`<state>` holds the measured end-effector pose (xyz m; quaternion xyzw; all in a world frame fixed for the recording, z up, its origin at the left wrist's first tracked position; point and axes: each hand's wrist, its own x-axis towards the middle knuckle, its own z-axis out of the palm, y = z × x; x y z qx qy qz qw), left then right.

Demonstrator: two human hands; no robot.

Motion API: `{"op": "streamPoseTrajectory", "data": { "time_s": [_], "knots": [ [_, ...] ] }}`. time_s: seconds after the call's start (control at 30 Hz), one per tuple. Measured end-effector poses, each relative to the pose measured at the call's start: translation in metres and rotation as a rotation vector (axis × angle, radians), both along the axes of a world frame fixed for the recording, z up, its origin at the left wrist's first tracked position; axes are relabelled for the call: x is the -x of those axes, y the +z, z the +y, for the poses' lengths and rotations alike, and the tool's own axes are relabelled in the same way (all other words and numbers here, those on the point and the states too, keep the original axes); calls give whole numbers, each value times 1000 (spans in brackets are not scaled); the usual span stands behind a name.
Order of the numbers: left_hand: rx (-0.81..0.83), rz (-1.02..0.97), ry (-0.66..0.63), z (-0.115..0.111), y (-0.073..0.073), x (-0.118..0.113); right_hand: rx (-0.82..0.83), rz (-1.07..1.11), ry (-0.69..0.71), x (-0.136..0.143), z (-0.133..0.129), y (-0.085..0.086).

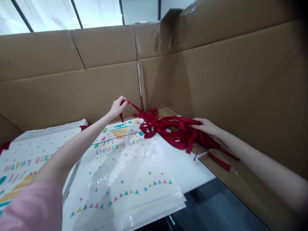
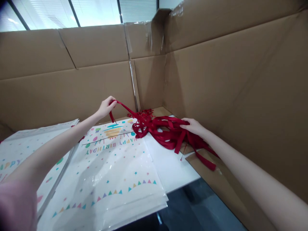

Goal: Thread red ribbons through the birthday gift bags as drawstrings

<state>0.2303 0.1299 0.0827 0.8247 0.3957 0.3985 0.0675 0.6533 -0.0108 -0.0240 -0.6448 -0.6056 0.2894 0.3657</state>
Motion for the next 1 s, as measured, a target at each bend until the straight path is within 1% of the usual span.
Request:
{"op": "streamPoseTrajectory", "data": {
  "time_s": [0.07,0.13,0.23,0.33,0.47,0.5,0.57,0.67,0.73,0.8,0.87,0.9,0.93,1.0],
  "knots": [
    [15,9,98,7,-5,22,18,103,-8,-3,-2,-2],
    [42,36,182,13,-11,43,30,158,-37,-4,-5,-2],
    [59,61,287,17,-18,72,23,157,-78,-3,-7,2],
    [74,143,371,20,-22,95,-28,121,-118,-2,-6,8],
    [117,440,510,22,-25,115,-22,175,-164,6,-7,19],
    [142,514,525,21,-27,118,-6,202,-170,10,-8,22],
    [195,615,516,17,-32,117,23,240,-165,18,-9,27],
    [200,693,444,6,-43,100,76,219,-125,23,-6,27],
    [145,716,372,-4,-50,78,115,103,-117,20,-2,23],
    [88,731,270,-16,-58,48,126,-124,-132,14,3,16],
    [33,738,151,-30,-65,12,122,-396,-142,9,5,9],
    [-5,742,71,-37,-69,-7,112,-520,-146,8,5,6],
    [-81,747,-45,-43,-74,-26,96,-626,-150,9,5,4],
    [-191,766,-221,-53,-84,-61,41,-774,-142,16,1,3]
  ]
}}
